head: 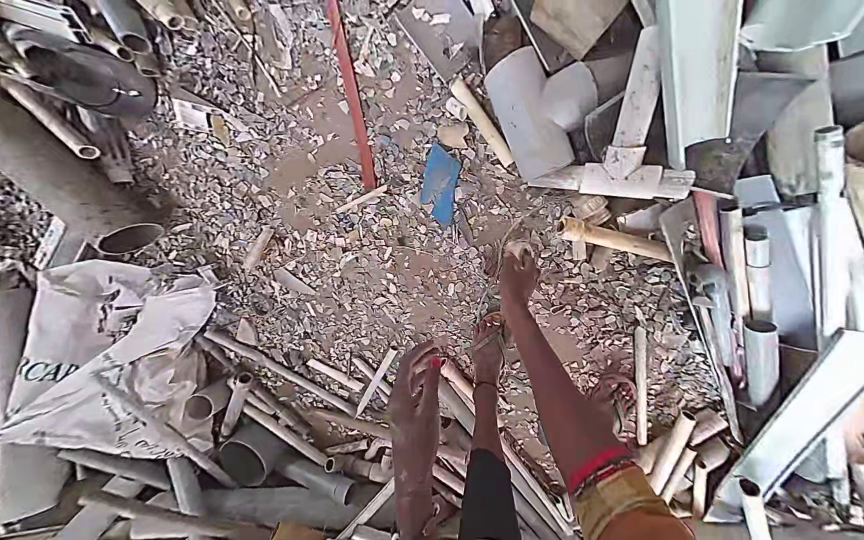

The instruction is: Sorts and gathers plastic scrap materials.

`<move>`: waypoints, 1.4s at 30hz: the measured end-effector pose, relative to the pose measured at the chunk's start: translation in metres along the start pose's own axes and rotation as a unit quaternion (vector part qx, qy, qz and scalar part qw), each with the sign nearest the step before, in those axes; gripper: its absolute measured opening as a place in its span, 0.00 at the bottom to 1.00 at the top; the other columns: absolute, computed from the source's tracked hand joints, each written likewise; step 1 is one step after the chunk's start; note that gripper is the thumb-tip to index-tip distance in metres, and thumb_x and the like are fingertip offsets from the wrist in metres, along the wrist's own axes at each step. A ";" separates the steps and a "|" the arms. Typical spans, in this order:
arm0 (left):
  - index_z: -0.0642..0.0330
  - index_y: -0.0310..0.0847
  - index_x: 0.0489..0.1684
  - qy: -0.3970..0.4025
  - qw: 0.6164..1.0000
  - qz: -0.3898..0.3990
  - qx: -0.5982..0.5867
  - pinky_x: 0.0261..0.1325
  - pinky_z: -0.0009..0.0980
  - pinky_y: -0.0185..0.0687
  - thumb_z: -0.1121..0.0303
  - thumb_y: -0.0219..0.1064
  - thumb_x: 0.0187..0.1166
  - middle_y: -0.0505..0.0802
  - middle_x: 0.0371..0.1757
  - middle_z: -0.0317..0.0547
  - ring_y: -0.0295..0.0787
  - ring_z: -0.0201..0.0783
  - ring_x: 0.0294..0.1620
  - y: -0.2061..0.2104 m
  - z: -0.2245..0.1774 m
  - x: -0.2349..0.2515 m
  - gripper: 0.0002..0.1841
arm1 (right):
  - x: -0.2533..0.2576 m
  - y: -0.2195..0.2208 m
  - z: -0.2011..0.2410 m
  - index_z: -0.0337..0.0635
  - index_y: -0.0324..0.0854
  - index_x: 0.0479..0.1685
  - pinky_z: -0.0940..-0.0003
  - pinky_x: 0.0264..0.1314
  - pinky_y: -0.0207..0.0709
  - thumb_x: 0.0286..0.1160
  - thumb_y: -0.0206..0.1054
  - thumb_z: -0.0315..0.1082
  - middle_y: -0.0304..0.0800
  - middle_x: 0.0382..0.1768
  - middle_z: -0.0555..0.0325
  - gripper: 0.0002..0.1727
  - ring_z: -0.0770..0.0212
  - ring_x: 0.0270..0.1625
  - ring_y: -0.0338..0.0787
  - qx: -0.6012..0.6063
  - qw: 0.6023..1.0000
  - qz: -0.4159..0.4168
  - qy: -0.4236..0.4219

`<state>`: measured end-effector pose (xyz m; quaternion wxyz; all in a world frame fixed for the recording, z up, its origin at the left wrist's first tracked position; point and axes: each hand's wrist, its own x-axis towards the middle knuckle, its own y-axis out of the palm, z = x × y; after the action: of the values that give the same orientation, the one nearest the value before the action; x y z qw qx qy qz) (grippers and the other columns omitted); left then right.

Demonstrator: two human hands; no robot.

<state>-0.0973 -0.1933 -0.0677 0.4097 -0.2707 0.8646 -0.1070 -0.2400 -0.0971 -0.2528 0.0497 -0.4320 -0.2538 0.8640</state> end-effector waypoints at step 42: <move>0.62 0.80 0.69 0.036 0.991 0.093 0.091 0.54 0.26 0.88 0.59 0.56 0.86 0.90 0.64 0.46 0.89 0.31 0.60 0.028 -0.001 -0.009 0.21 | 0.069 -0.110 -0.050 0.37 0.83 0.69 0.18 0.70 0.60 0.67 0.70 0.18 0.76 0.76 0.32 0.26 0.21 0.80 0.68 -0.457 0.866 0.037 -0.198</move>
<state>-0.1046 -0.1653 -0.0725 0.4090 -0.1465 0.8870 -0.1565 -0.2595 0.0389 -0.2743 -0.2369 -0.2354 -0.6087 0.7196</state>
